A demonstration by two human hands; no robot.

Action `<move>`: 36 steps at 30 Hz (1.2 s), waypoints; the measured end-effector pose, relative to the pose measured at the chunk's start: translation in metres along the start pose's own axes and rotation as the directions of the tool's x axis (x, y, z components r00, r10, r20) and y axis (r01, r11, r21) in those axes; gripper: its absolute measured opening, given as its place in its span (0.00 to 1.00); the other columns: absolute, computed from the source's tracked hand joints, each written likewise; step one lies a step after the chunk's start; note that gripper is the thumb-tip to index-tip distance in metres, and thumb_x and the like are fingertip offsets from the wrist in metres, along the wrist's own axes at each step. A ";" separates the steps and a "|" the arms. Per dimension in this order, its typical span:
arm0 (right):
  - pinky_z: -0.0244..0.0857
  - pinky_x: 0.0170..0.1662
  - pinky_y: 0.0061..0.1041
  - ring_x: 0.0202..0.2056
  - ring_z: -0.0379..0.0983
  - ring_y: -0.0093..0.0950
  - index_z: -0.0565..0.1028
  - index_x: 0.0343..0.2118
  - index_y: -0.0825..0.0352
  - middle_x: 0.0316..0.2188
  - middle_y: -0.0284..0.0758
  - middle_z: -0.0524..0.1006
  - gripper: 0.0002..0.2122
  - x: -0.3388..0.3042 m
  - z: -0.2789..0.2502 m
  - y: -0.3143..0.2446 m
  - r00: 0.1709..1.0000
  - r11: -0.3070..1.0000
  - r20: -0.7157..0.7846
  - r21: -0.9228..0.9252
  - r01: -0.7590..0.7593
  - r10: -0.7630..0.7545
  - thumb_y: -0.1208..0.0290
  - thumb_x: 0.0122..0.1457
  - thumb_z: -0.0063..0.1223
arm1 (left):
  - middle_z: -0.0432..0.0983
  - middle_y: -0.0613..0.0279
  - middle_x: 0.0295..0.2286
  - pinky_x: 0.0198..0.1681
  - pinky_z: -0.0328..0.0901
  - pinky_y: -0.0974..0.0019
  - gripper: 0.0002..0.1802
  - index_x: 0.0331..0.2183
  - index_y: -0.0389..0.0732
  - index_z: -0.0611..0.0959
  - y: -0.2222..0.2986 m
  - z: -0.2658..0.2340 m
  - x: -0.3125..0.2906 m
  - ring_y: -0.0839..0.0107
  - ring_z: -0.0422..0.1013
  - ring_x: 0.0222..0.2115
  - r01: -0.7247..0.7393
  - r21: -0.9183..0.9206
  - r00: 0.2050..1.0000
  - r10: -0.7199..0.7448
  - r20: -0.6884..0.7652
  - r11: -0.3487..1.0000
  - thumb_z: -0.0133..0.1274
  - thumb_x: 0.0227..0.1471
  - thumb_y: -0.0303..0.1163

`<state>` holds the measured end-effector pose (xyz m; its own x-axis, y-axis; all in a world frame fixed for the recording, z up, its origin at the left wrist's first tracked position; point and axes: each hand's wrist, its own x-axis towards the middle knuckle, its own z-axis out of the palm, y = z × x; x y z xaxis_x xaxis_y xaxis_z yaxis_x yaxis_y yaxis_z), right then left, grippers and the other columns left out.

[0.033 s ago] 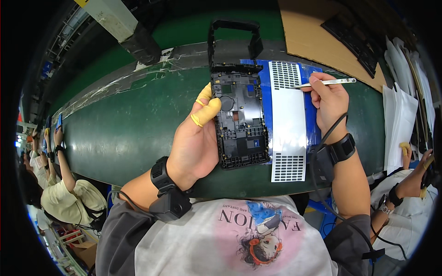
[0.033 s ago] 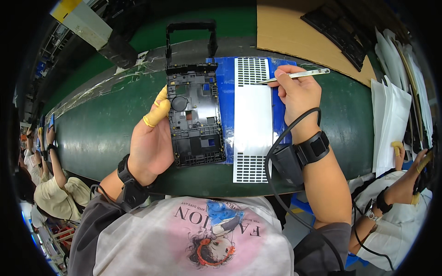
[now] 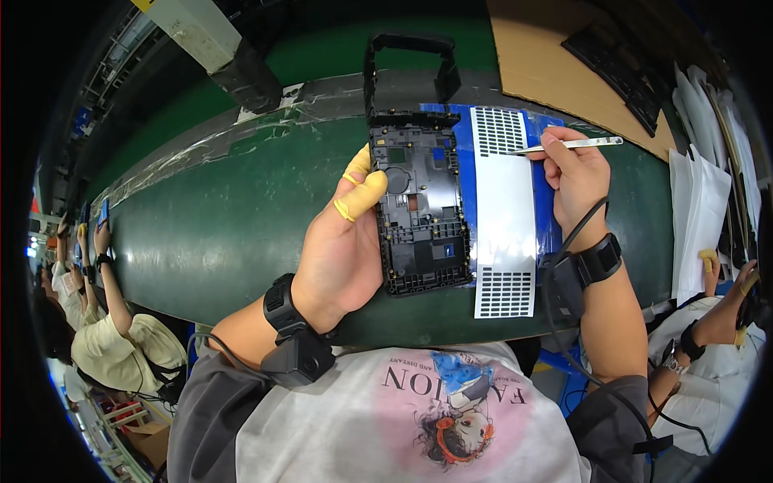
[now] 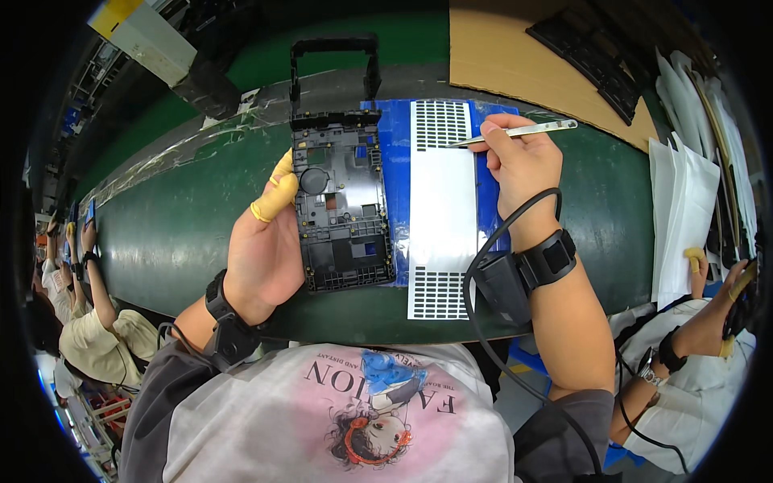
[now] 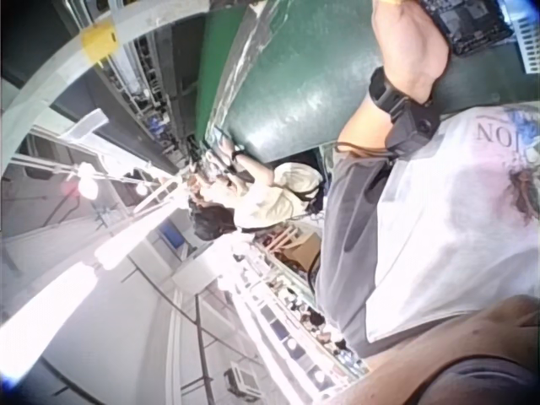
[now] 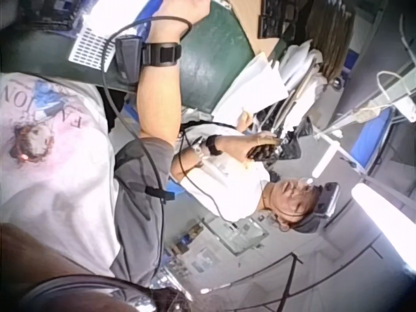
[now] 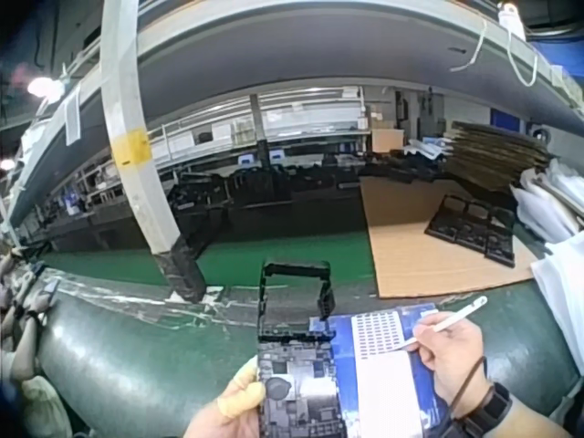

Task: Assembling small components into a black plastic housing using tweezers and a manual insertion tool at a factory workbench.

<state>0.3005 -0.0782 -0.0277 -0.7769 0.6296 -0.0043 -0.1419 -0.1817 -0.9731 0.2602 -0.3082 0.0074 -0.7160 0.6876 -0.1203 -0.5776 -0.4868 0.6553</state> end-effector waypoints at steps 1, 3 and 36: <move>0.49 0.17 0.09 0.15 0.60 0.13 0.71 0.29 0.72 0.18 0.35 0.72 0.06 0.000 0.000 0.000 1.000 1.000 0.001 0.000 0.000 0.000 0.79 0.47 0.50 | 0.63 0.62 0.41 0.45 0.61 0.63 0.20 0.45 0.42 0.62 0.000 0.000 0.000 0.70 0.63 0.42 0.000 0.000 1.000 0.000 -0.001 1.000 0.41 0.49 0.33; 0.50 0.17 0.09 0.15 0.61 0.14 0.71 0.29 0.73 0.18 0.35 0.72 0.06 -0.001 0.000 0.000 1.000 1.000 0.006 0.003 0.008 -0.008 0.79 0.47 0.49 | 0.63 0.62 0.41 0.45 0.61 0.63 0.20 0.45 0.41 0.62 -0.001 0.001 -0.001 0.70 0.63 0.41 -0.008 0.006 1.000 0.008 -0.003 1.000 0.41 0.50 0.33; 0.50 0.18 0.08 0.16 0.60 0.13 0.69 0.32 0.72 0.21 0.36 0.73 0.08 -0.080 0.063 -0.019 0.967 0.971 0.254 0.236 -0.046 -0.016 0.78 0.47 0.50 | 0.63 0.59 0.42 0.46 0.60 0.64 0.21 0.46 0.40 0.60 -0.004 -0.001 -0.008 0.69 0.63 0.43 -0.028 -0.064 0.997 0.033 0.075 0.998 0.39 0.50 0.34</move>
<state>0.3269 -0.1726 0.0054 -0.9047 0.4203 0.0699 -0.2469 -0.3834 -0.8899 0.2681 -0.3123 0.0053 -0.7031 0.7098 -0.0424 -0.5811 -0.5392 0.6096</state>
